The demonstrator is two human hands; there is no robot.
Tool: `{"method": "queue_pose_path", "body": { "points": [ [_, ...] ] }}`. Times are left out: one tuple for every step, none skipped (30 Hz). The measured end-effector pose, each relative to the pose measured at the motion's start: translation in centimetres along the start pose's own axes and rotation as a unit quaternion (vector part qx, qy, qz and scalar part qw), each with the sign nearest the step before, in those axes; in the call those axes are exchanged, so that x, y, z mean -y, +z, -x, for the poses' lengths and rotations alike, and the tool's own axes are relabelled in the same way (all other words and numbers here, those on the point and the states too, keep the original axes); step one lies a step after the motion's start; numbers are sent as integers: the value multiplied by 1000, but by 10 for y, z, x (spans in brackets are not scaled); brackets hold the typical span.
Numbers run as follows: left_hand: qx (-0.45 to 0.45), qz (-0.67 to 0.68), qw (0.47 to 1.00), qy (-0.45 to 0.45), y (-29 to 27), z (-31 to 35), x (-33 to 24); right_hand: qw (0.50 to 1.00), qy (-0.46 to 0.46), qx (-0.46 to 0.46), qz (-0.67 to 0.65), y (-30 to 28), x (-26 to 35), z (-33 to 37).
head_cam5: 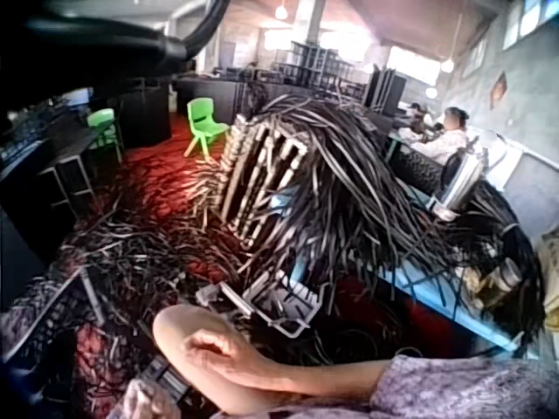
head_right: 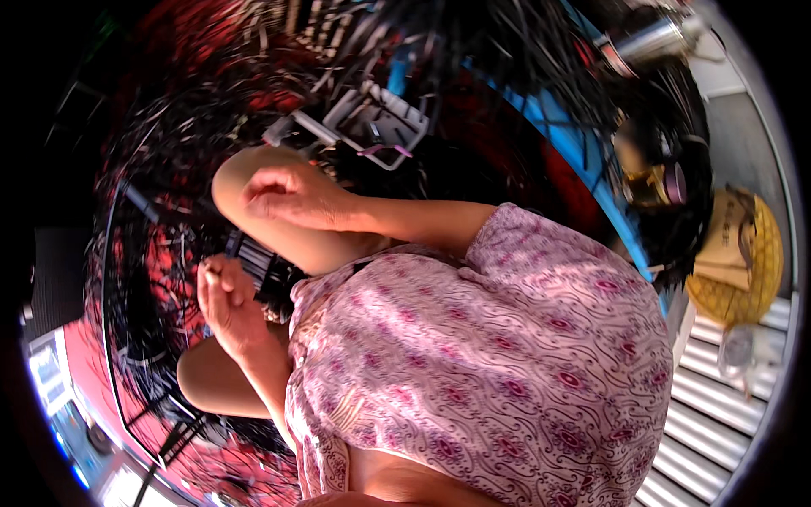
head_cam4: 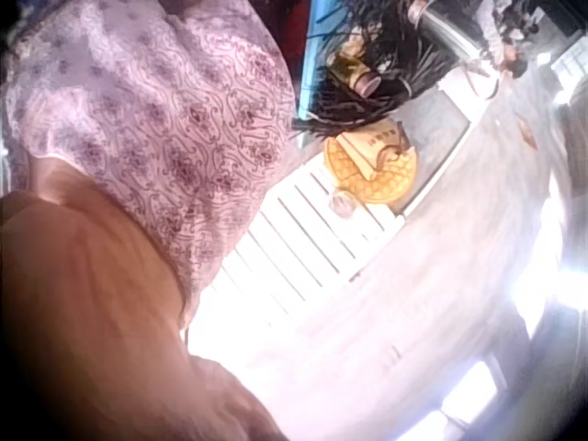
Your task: The person sits on the floor assembling a black wicker chair. They attach thin black wicker strips to the chair frame using a pneumatic nail gun and trim the excess with pliers. The person repeatedly picks up strips, staples them to the frame, and cuts them to length.
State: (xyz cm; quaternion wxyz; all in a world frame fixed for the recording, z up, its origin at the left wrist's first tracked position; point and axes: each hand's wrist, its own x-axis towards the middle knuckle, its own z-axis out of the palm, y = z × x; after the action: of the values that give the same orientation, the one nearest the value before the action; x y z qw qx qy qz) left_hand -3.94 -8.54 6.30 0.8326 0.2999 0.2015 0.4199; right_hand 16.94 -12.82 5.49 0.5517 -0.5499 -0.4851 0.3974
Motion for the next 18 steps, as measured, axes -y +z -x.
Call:
{"method": "queue_pose_path", "body": {
  "points": [
    [4, 2, 1000, 0, -1, -1, 5, 995, 85, -44, -29, -18, -17, 6],
    [0, 5, 1000, -13, -3, -2, 9, 980, 169, -83, -63, -34, -35, 11],
    [-3, -4, 1000, -27, -1, -4, 12, 975, 171, -141, -23, -57, -81, 19],
    [-5, -13, 999, -42, 2, -9, 17, 964, 174, -198, 18, -83, -135, 29],
    [-5, -23, 998, -52, 9, -13, 23, 944, 233, -228, 39, -107, -174, 43],
    [-2, -31, 998, -60, 12, -16, 25, 920, 290, -257, 63, -128, -200, 57],
    [-1, -39, 997, -66, 13, -17, 26, 907, 292, -241, 185, -143, -216, 67],
    [1, -48, 996, -76, 15, -19, 29, 881, 289, -218, 304, -158, -231, 75],
    [6, -57, 994, -88, 19, -23, 32, 854, 295, -219, 368, -169, -249, 80],
    [12, -65, 993, -97, 21, -27, 36, 824, 295, -218, 432, -179, -264, 82],
    [19, -69, 992, -100, 25, -31, 40, 790, 294, -216, 493, -187, -280, 82],
    [12, -76, 993, -91, 27, -6, 20, 785, 292, -189, 513, -170, -271, 81],
    [20, -70, 992, -102, 23, -11, 25, 764, 306, -176, 540, -179, -275, 81],
    [26, -65, 991, -111, 19, -15, 30, 744, 318, -160, 565, -187, -280, 79],
    [16, -70, 992, -108, 24, -15, 29, 734, 343, -153, 566, -192, -300, 78],
    [15, -70, 991, -109, 27, -15, 27, 728, 354, -146, 569, -199, -321, 77],
    [13, -71, 991, -110, 31, -15, 25, 725, 362, -141, 569, -206, -341, 78],
    [14, -74, 990, -118, 40, -20, 21, 724, 371, -143, 564, -218, -370, 87]
  ]
}}
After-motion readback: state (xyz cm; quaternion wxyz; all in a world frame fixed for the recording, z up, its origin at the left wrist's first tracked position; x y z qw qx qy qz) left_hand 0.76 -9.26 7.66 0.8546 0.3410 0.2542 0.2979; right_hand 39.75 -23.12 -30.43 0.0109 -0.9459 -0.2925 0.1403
